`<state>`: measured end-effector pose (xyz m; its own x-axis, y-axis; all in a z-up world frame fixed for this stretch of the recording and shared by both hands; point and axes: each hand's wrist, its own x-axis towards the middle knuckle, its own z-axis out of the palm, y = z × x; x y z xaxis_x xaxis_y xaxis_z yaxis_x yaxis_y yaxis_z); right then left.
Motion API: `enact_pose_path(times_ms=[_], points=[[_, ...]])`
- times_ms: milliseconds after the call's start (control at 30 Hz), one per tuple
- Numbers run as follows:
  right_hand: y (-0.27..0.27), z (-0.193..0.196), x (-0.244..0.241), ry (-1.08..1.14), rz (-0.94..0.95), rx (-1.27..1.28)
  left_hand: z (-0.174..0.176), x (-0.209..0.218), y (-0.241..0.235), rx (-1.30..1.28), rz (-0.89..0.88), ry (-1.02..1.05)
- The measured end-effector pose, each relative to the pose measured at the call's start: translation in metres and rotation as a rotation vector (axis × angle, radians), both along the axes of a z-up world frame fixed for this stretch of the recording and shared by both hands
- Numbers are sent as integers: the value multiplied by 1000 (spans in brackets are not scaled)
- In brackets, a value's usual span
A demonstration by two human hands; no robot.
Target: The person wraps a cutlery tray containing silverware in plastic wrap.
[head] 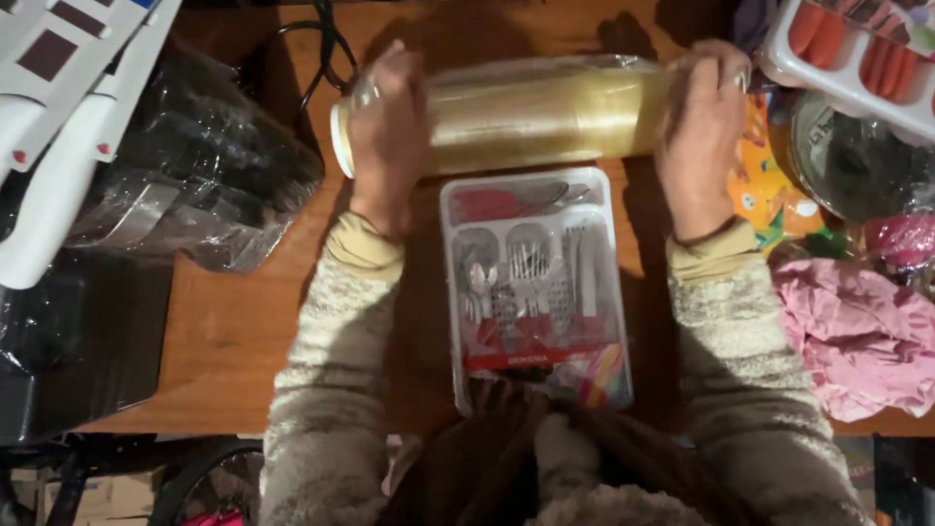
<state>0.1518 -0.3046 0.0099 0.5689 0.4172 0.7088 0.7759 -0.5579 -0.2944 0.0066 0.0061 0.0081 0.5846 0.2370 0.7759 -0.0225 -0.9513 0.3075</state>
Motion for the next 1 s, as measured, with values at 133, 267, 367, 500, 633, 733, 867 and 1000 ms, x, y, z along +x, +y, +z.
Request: enact_pose_path(times_ms=[133,267,367,500,633,733,867,1000], points=[[2,-18,-12,-22,-28,-2,-8,-39,-21,51,-18,-73],[-9,-31,-16,118,50,77,-31,-62,-33,-70,-46,90],[-12,-29,-18,239,93,148,-40,-69,-36,-253,-111,167],[-11,-25,-20,513,223,375,-37,-70,-46,-387,-129,135],[-7,-19,-23,708,328,444,-40,-65,-43,-431,-171,120],[3,2,-37,217,113,134,-49,-56,-31,-252,-197,2],[-15,-26,-21,544,17,164,-57,-49,-24,-353,-255,20],[-24,-36,-2,1046,232,531,-71,-39,-23,-425,-207,93]])
